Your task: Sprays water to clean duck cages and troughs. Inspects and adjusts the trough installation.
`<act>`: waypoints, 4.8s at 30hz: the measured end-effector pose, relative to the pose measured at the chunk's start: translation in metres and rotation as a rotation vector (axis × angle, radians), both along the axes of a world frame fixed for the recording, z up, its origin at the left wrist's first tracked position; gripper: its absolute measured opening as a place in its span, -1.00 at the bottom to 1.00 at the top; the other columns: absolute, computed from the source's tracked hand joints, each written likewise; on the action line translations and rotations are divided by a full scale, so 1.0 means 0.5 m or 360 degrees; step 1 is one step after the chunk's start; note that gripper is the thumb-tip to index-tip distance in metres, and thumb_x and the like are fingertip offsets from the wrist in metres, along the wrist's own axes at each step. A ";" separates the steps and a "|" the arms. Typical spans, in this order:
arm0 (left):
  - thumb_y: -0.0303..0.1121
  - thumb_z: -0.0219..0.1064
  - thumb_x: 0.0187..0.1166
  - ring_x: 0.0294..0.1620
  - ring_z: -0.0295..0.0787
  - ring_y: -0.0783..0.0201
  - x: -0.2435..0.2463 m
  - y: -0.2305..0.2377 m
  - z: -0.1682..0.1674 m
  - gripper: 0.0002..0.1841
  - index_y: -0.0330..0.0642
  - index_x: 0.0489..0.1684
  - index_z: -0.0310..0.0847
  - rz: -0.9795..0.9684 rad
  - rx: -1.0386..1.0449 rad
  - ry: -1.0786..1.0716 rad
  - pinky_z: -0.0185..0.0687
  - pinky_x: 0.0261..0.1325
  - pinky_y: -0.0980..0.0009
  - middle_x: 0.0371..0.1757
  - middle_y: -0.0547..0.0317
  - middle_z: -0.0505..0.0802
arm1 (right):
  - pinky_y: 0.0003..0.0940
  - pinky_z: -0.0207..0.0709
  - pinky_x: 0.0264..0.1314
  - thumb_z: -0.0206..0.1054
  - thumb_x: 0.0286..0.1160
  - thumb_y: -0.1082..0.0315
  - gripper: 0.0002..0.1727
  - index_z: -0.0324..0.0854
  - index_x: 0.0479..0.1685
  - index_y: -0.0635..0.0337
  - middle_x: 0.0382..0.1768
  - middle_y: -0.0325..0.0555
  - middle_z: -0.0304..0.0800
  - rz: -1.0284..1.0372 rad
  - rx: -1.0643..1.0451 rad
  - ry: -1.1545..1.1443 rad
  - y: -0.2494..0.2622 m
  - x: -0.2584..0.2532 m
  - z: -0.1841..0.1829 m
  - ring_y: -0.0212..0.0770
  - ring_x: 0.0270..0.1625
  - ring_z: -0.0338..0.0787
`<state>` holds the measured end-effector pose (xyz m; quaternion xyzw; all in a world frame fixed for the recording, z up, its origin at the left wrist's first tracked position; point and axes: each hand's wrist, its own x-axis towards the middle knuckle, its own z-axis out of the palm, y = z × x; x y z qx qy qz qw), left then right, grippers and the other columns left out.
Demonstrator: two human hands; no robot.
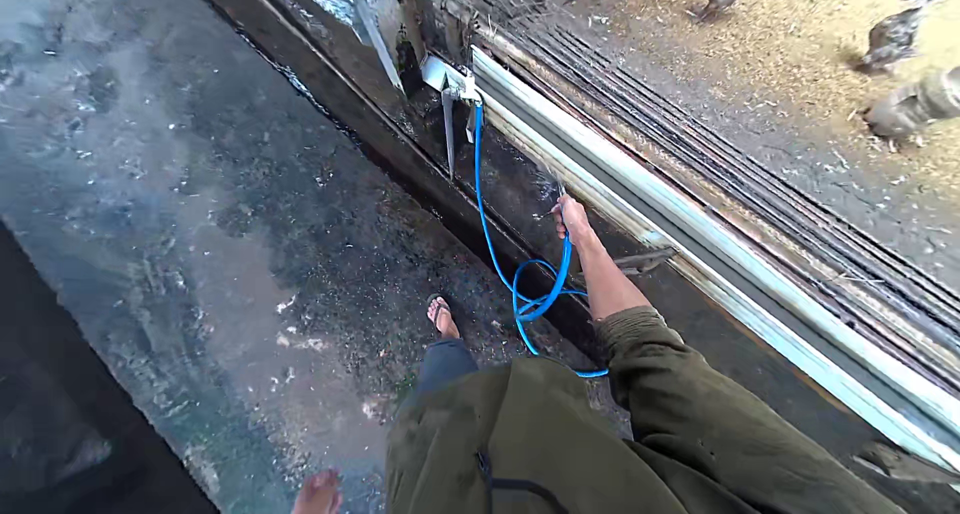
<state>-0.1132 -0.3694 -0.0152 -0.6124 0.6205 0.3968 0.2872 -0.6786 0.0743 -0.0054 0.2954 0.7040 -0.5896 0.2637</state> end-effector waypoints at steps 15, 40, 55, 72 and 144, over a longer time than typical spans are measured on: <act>-0.11 -0.09 0.91 0.38 0.74 -0.04 -1.429 0.232 0.295 -0.50 -0.30 0.49 0.55 -0.2009 0.0591 0.1681 0.52 0.54 -0.09 0.30 -0.21 0.81 | -0.47 0.37 -0.64 0.34 0.42 0.39 -0.69 0.49 -0.72 0.03 -0.81 -0.46 0.42 -0.0913 0.0244 0.1305 -0.399 -0.102 -0.027 -0.51 -0.77 0.38; -0.46 -0.05 0.87 -0.06 0.76 0.28 -1.725 0.155 -0.190 -0.65 -0.42 0.48 0.41 -0.1375 0.1431 0.0247 0.67 0.08 0.33 0.11 -0.11 0.78 | 0.20 0.64 -0.22 0.28 0.49 0.27 -0.65 0.77 -0.38 0.47 -0.49 0.25 0.80 -0.0143 0.0870 0.0626 -0.618 -0.336 -0.279 0.18 -0.37 0.85; 0.27 -0.36 0.84 0.24 0.76 0.17 -2.248 -0.154 -0.510 -0.19 -0.33 0.69 0.09 0.0051 0.1010 0.0658 0.69 0.24 0.35 0.45 -0.18 0.65 | -0.46 0.71 -0.01 -0.07 0.78 0.26 -0.47 0.20 0.44 0.63 -0.11 -0.01 0.71 -0.0732 0.0304 0.0453 -0.748 -0.389 -0.459 -0.43 -0.19 0.76; -0.06 -0.27 0.90 -0.40 0.69 0.48 -2.286 -0.105 -0.624 -0.60 -0.02 -0.16 0.43 0.0441 0.1346 0.1127 0.69 -0.20 0.55 -0.40 0.31 0.70 | -0.32 0.68 -0.29 -0.15 0.83 0.33 -0.43 0.08 0.73 0.45 -0.05 0.01 0.85 -0.0716 0.0679 -0.0102 -0.688 -0.245 -0.433 -0.34 -0.42 0.74; -0.49 -0.12 0.87 -0.14 0.89 0.15 -1.814 -0.342 -0.591 -0.72 -0.28 0.45 0.20 -0.0477 0.1020 0.0371 0.86 -0.04 0.28 -0.05 -0.08 0.82 | 0.16 0.64 0.10 -0.18 0.89 0.25 -0.49 0.20 0.73 0.21 -0.12 0.23 0.76 -0.0352 0.0555 -0.0467 -0.648 -0.255 -0.497 0.16 -0.10 0.80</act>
